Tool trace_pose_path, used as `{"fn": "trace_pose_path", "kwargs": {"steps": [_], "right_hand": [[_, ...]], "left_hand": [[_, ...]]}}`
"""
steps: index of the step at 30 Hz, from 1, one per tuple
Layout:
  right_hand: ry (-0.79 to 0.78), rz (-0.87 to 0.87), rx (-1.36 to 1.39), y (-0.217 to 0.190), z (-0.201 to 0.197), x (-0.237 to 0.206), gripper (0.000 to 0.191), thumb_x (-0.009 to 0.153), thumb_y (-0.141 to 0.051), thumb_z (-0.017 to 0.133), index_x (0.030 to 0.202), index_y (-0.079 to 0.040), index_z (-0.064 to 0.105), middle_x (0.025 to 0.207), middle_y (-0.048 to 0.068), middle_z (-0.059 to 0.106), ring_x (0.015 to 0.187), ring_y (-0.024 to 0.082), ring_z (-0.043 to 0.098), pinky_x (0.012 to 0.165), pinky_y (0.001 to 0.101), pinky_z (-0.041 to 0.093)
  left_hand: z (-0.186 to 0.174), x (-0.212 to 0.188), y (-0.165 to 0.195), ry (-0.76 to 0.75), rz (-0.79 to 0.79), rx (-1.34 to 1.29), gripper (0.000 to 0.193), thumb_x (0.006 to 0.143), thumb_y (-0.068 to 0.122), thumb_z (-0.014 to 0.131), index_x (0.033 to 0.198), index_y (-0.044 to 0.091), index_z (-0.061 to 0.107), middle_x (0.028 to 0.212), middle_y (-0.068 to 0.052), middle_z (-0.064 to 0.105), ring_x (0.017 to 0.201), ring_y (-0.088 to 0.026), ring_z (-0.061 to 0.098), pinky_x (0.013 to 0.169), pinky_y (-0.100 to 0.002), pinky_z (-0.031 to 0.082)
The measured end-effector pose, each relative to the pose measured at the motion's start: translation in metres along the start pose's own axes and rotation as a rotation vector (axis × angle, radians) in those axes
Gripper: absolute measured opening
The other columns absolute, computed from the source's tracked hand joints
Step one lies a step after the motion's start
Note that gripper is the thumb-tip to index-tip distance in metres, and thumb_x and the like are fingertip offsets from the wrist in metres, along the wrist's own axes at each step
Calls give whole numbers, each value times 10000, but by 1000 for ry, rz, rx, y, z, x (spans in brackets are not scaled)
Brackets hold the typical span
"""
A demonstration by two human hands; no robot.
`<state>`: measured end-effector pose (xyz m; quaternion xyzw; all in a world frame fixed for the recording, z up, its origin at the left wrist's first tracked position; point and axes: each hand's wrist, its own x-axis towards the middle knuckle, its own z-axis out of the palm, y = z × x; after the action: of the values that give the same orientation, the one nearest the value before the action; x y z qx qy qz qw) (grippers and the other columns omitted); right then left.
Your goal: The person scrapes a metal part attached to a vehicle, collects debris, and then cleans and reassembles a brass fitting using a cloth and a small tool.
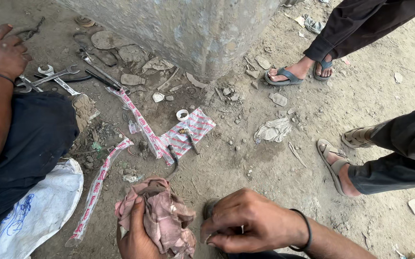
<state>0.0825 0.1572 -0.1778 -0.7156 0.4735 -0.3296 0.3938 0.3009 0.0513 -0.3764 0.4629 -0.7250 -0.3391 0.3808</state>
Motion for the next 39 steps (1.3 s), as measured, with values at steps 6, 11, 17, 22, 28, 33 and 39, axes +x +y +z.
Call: {"fn": "trace_pose_path", "kwargs": {"steps": [6, 11, 17, 22, 28, 33, 39], "right_hand": [[-48, 34, -11, 16, 11, -6, 174, 1071, -162, 684, 1193, -51, 738, 940, 93, 715, 888, 283, 702, 837, 395, 571], [-89, -41, 30, 3, 20, 6, 171, 1137, -213, 635, 1194, -65, 700, 1012, 91, 727, 941, 249, 724, 860, 346, 576], [-202, -260, 205, -23, -32, -9, 315, 1090, -277, 575, 927, -12, 629, 845, 135, 626, 783, 340, 629, 698, 458, 486], [-39, 122, 222, -6, -15, 20, 333, 1047, -236, 674, 784, -54, 581, 718, 57, 589, 643, 245, 597, 644, 401, 494], [157, 20, 60, -20, -15, 15, 156, 987, -158, 722, 1089, -53, 773, 686, 46, 629, 557, 157, 581, 549, 347, 458], [166, -331, 180, -67, -43, -14, 160, 1013, -163, 666, 984, -16, 722, 769, 87, 672, 597, 226, 579, 548, 415, 401], [80, -356, 168, -77, -33, 21, 217, 965, -223, 683, 1064, -30, 668, 890, 99, 628, 718, 245, 541, 635, 433, 378]], "left_hand": [[3, 2, -3, -24, -95, -195, 534, 891, 193, 648, 1351, -59, 549, 1269, -249, 673, 1161, -372, 677, 1035, -484, 514], [-26, 11, -12, -138, 264, -1, 702, 804, 302, 700, 1345, -98, 500, 1271, -282, 650, 1209, -417, 638, 1106, -512, 442], [-41, 9, -3, -143, 366, -1, 861, 680, 415, 788, 1309, -100, 505, 1256, -275, 648, 1241, -431, 615, 1175, -524, 388], [-32, 3, 2, -81, 271, 68, 835, 692, 366, 805, 1338, -86, 530, 1307, -271, 642, 1276, -433, 608, 1176, -533, 406], [-18, -1, 34, 106, -323, -345, 401, 935, 143, 655, 1312, 8, 640, 1333, -215, 665, 1234, -369, 651, 1035, -480, 532], [-24, 18, 72, 196, -943, -1166, 372, 927, 132, 604, 1283, 24, 611, 1205, -114, 695, 1073, -271, 706, 860, -409, 605], [-28, 30, 92, 215, -902, -1070, 358, 948, 96, 575, 1296, 21, 609, 1188, -116, 702, 1056, -240, 713, 875, -392, 598]]}}
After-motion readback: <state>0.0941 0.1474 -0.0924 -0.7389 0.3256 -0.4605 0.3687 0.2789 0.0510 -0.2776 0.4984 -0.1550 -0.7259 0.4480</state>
